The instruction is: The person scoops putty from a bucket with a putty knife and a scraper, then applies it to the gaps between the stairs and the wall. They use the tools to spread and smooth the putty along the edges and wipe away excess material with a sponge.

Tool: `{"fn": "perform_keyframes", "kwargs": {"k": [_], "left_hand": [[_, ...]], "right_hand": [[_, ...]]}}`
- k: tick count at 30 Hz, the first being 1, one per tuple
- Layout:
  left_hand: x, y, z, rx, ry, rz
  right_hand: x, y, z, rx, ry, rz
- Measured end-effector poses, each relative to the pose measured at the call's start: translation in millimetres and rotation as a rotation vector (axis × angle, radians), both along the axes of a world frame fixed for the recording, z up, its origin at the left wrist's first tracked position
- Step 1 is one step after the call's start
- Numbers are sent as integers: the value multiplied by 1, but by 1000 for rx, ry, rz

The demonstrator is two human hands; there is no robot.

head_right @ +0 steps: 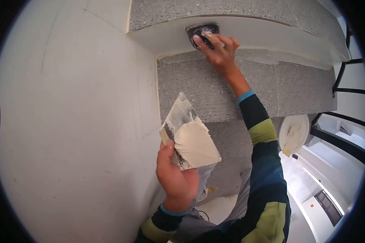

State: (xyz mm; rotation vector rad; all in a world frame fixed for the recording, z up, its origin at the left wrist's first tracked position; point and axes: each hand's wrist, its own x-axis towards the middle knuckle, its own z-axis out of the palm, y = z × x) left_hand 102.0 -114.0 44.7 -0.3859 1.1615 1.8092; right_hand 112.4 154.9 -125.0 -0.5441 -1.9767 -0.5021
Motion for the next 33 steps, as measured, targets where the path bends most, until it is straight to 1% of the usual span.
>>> {"fn": "perform_keyframes", "kwargs": {"k": [1,4,5,6,8,9,11,12,13,14,15,16,17,18,19,20,21,22,23,24,25,26,27,28,29,31,32,33], "left_hand": [[-2,-1,2,13,2,-21],[-1,-4,2,7,-18,-56],[-1,-3,3,12,-32,-53],[-3,-1,4,29,-26,-57],[-3,-2,5,35,-59,-32],[-1,0,7,36,-67,-30],[-1,0,10,119,-63,-64],[1,-6,11,99,-65,-70],[3,-6,9,98,-131,9],[1,-1,3,124,-186,94],[0,0,1,142,-173,117],[3,-4,-1,82,-146,120],[6,-7,-2,23,-111,122],[6,-6,-2,27,-87,140],[7,-7,-3,38,-120,198],[7,-7,-3,49,-155,248],[7,-10,-4,88,-91,171],[4,-10,0,85,-79,165],[1,-7,6,66,44,45],[-1,-4,12,46,165,-75],[-2,-2,14,45,168,-78],[-4,-1,18,99,131,-56],[-6,-1,19,157,91,-34],[-5,-1,20,159,90,-37],[-5,0,21,181,76,-37],[-5,1,21,205,63,-48],[-4,-2,16,230,53,-49],[-4,-3,15,255,43,-48]], "right_hand": [[6,-1,5,28,34,-40],[17,17,15,16,0,-59],[22,24,6,84,-39,-57],[26,23,1,101,-34,-62],[33,10,-8,-31,-62,-27],[34,5,2,-7,-15,-52],[33,22,16,14,-29,-74],[33,20,16,32,-37,-84],[37,21,14,75,-73,-60],[32,25,17,105,-47,-49],[32,14,21,-22,-5,-38],[34,-7,20,-173,24,-28],[29,-28,21,-180,34,-4],[17,-49,23,-604,386,108],[4,-69,26,-1033,737,218],[-11,-84,30,-1361,1064,421],[-27,-97,36,-1677,1392,639],[-40,-102,40,-1843,1534,821],[-54,-106,46,-2003,1665,1016],[-68,-109,51,-2077,1694,1121],[-82,-109,54,-2150,1714,1227],[-96,-110,61,-2149,1720,1227],[-109,-110,63,-2188,1798,1251],[-119,-110,66,-2226,1875,1275],[-125,-110,70,-2218,1878,1277],[-133,-106,73,-2383,2077,1206],[-136,-104,74,-2371,2082,1209],[-137,-101,76,-2349,2142,1185]]}}
